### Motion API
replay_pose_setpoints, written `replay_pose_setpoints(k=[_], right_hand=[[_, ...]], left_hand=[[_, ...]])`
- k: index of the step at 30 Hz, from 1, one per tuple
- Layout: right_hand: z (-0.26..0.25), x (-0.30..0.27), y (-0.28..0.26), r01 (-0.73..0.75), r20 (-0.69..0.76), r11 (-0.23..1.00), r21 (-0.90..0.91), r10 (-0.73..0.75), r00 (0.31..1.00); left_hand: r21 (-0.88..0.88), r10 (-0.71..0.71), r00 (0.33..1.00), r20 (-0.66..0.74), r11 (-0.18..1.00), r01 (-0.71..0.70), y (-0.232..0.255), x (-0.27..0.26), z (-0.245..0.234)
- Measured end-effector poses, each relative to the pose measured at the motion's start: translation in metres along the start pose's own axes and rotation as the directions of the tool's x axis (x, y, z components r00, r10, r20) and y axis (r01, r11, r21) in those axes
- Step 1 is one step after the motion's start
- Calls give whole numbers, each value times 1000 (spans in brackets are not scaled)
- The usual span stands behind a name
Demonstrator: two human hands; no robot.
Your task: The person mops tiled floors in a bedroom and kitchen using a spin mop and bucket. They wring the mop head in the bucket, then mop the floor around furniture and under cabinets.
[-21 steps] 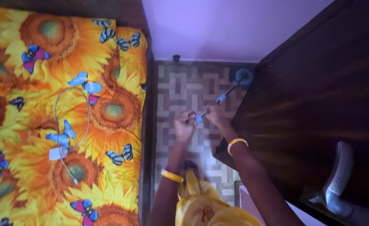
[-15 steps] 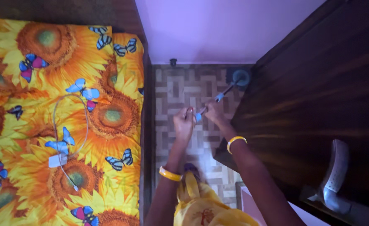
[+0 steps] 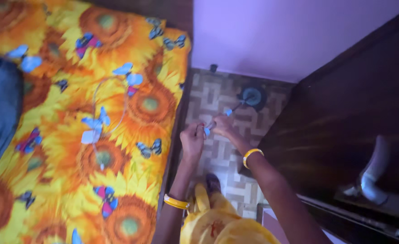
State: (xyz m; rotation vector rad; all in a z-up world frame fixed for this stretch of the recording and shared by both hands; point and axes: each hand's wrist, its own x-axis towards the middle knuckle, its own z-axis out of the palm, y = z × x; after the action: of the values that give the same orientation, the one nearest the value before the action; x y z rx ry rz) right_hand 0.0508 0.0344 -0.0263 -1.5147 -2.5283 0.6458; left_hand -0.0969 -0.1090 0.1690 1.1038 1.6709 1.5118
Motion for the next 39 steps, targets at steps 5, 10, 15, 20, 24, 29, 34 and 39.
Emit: replay_pose_setpoints(k=[5,10,15,20,24,29,34,39], right_hand=[[39,-39,-63,307,37,948,-84,-305,952],[79,-109,-117,423,-88,898,123,-415,906],[83,-153,-179,490,-60,865,107,-486,872],[75,-157,-199,679,-310,706,203,-611,728],[92,-125,-199,544,-200,815,198,-510,836],[89,-82,-163,474,-119,869,143,-460,880],[65,-52,-109,472,-146,851,232,-450,881],[27,-36,-64,321,-116,937,135,-307,945]], left_hand=[[43,-84,985,-148,995,91,15,-77,-62],[102,-76,979,-190,990,96,24,-160,-117],[53,-97,968,-232,992,112,56,-215,-163],[-36,-50,957,-286,998,42,59,-221,-174],[-354,-228,893,-389,932,83,41,-188,-177],[-337,-187,930,-316,938,74,20,-136,-159],[-277,-216,943,-254,950,143,18,-96,-114],[-290,-198,967,-163,946,145,3,-58,-56]])
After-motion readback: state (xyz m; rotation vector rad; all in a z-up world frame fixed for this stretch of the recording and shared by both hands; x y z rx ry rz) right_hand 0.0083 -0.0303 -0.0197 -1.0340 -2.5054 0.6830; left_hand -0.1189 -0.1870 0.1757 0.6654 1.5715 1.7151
